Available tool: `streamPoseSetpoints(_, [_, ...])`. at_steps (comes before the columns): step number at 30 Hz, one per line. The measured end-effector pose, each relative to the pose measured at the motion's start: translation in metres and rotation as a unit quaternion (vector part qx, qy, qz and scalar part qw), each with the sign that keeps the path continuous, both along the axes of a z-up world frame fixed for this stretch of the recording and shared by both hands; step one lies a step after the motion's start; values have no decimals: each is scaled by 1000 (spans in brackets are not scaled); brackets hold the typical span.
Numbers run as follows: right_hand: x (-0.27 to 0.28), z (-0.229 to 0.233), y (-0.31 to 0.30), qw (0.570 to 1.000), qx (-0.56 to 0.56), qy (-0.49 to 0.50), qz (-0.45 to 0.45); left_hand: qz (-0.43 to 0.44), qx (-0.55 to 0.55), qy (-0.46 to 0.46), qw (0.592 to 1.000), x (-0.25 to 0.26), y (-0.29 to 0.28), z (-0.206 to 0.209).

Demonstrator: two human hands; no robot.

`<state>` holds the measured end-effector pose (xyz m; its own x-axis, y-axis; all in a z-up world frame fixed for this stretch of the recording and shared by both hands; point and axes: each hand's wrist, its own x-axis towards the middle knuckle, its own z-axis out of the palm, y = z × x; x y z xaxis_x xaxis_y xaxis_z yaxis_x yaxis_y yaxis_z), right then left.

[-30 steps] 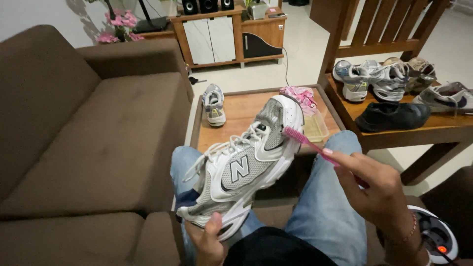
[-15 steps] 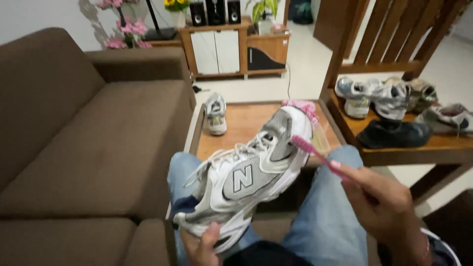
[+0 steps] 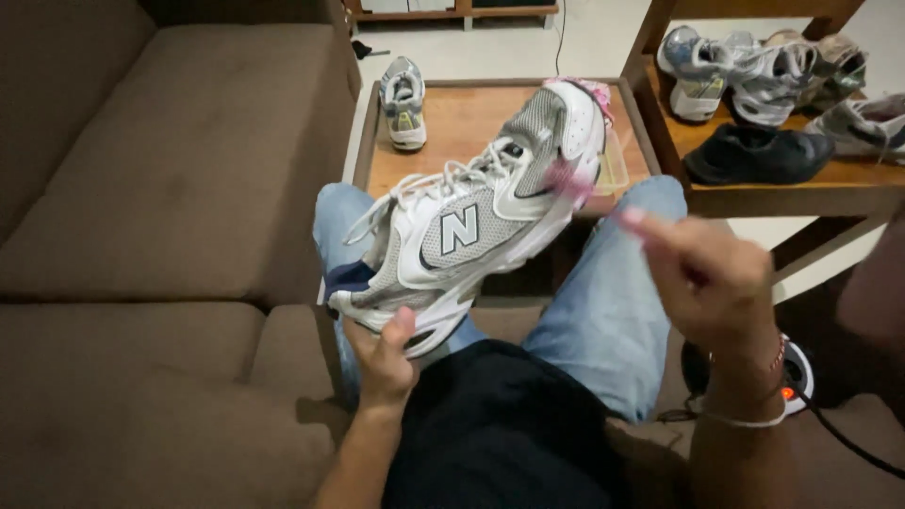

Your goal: Cleaning a white sneaker by scrubbing it with a toothbrush and cleaning solution.

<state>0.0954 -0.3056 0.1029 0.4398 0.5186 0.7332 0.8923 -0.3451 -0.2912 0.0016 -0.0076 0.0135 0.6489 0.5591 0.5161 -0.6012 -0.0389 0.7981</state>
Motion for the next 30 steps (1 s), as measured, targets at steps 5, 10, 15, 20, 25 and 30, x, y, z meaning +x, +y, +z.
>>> streamPoseSetpoints(5, [-10,9,11,999,17,17,-24,-10,-19,-11,1000,0,-1,-13])
streamPoseSetpoints(10, [-4,3,2,1000,-26,0,8,-9,0,-7,1000,0,0,-7])
streamPoseSetpoints(15, [0,-4,-2,997,-39,-52,-37,15,40,11,999,3,6,-28])
streamPoseSetpoints(20, [-1,-5,-2,994,-6,-82,-72,1,-22,-1,1000,-1,0,-18])
streamPoseSetpoints(25, [-2,-1,4,992,-14,-78,-99,-31,13,-24,999,-2,1,-8])
streamPoseSetpoints(30, [-4,3,10,993,13,-69,-92,-34,-14,-14,999,-3,-3,-4])
